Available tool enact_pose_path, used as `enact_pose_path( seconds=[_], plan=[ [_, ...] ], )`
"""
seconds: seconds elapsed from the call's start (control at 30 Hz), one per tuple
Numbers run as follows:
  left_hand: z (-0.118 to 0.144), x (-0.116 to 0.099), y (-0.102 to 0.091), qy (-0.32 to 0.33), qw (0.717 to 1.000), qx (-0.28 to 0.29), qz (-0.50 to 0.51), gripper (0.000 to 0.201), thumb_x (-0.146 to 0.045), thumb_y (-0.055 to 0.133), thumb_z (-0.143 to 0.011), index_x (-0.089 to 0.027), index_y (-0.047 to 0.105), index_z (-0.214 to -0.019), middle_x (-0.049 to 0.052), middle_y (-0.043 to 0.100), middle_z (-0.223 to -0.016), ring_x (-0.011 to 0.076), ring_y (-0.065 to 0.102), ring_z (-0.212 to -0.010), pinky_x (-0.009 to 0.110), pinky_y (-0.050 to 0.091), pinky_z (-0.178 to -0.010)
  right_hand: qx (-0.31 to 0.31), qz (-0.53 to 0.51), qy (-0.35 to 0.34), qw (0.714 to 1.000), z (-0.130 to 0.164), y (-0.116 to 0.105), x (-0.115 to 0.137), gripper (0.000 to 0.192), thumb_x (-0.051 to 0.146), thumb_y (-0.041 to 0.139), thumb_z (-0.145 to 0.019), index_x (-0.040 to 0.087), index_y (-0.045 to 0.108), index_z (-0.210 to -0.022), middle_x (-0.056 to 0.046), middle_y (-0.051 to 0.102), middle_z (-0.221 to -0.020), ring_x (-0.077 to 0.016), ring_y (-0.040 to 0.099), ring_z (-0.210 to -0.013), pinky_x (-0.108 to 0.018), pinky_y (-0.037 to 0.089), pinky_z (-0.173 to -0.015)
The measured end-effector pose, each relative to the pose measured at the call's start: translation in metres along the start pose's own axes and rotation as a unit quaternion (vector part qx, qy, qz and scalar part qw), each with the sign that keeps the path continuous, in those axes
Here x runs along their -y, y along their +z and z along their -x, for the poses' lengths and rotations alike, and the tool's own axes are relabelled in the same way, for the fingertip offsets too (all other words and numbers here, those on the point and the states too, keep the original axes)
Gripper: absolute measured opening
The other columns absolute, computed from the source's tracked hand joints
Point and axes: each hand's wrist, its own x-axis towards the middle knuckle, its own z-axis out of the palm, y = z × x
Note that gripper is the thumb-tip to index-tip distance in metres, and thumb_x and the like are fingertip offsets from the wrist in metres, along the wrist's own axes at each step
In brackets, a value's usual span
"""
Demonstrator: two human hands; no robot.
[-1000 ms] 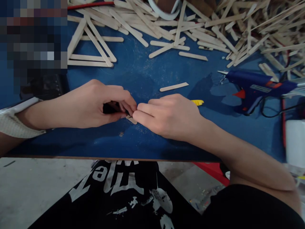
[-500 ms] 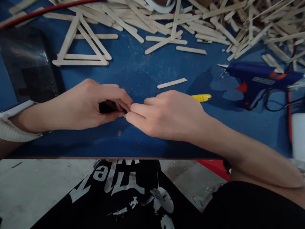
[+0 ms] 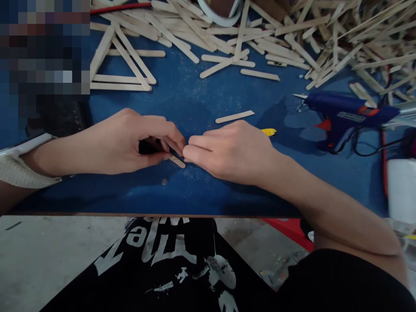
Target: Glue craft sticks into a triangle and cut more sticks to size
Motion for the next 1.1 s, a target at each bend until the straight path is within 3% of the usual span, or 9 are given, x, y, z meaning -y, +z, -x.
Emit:
enact_pose_path(
  seconds=[0.33, 0.6, 0.87, 1.1],
  plan=[
    [0.0, 0.001, 0.0, -0.001, 1.0, -0.004, -0.004, 0.028, -0.011, 0.067, -0.103, -0.028, 0.082, -0.121, 0.002, 0.093, -0.122, 0.0196, 0.091, -0.106, 0.027, 0.068, -0.093, 0.012, 0.011, 0.029, 0.999, -0.006, -0.002, 0.014, 0.033, 0.018, 0.053, -0.127, 0.022, 0.075, -0.102, 0.001, 0.072, -0.084, -0.0156, 0.06, -0.074, -0.036, 0.031, -0.065],
    [0.001, 0.0, 0.001, -0.002, 1.0, -0.006, 0.0, 0.029, -0.01, 0.066, -0.102, -0.026, 0.081, -0.12, 0.002, 0.093, -0.121, 0.0186, 0.091, -0.104, 0.025, 0.067, -0.091, 0.03, 0.009, -0.002, 1.0, -0.005, -0.011, 0.01, 0.031, 0.01, 0.051, -0.125, 0.021, 0.076, -0.11, 0.0, 0.075, -0.09, -0.0173, 0.059, -0.077, -0.036, 0.032, -0.066],
    [0.0, -0.002, 0.004, -0.007, 1.0, -0.011, -0.012, 0.027, -0.011, 0.068, -0.104, -0.026, 0.082, -0.123, 0.003, 0.094, -0.124, 0.0192, 0.091, -0.106, 0.026, 0.067, -0.093, 0.09, -0.02, 0.002, 0.996, -0.007, -0.013, 0.001, 0.038, 0.012, 0.041, -0.126, 0.023, 0.074, -0.11, 0.001, 0.064, -0.081, -0.0187, 0.053, -0.073, -0.037, 0.029, -0.066],
    [-0.001, -0.001, 0.002, 0.0, 1.0, -0.006, -0.004, 0.026, -0.012, 0.067, -0.106, -0.027, 0.082, -0.121, 0.003, 0.094, -0.127, 0.0195, 0.091, -0.108, 0.026, 0.067, -0.091, 0.068, -0.031, 0.006, 0.997, -0.005, -0.008, -0.004, 0.037, 0.015, 0.042, -0.128, 0.023, 0.075, -0.114, 0.001, 0.072, -0.089, -0.0164, 0.057, -0.073, -0.038, 0.027, -0.066]
  ],
)
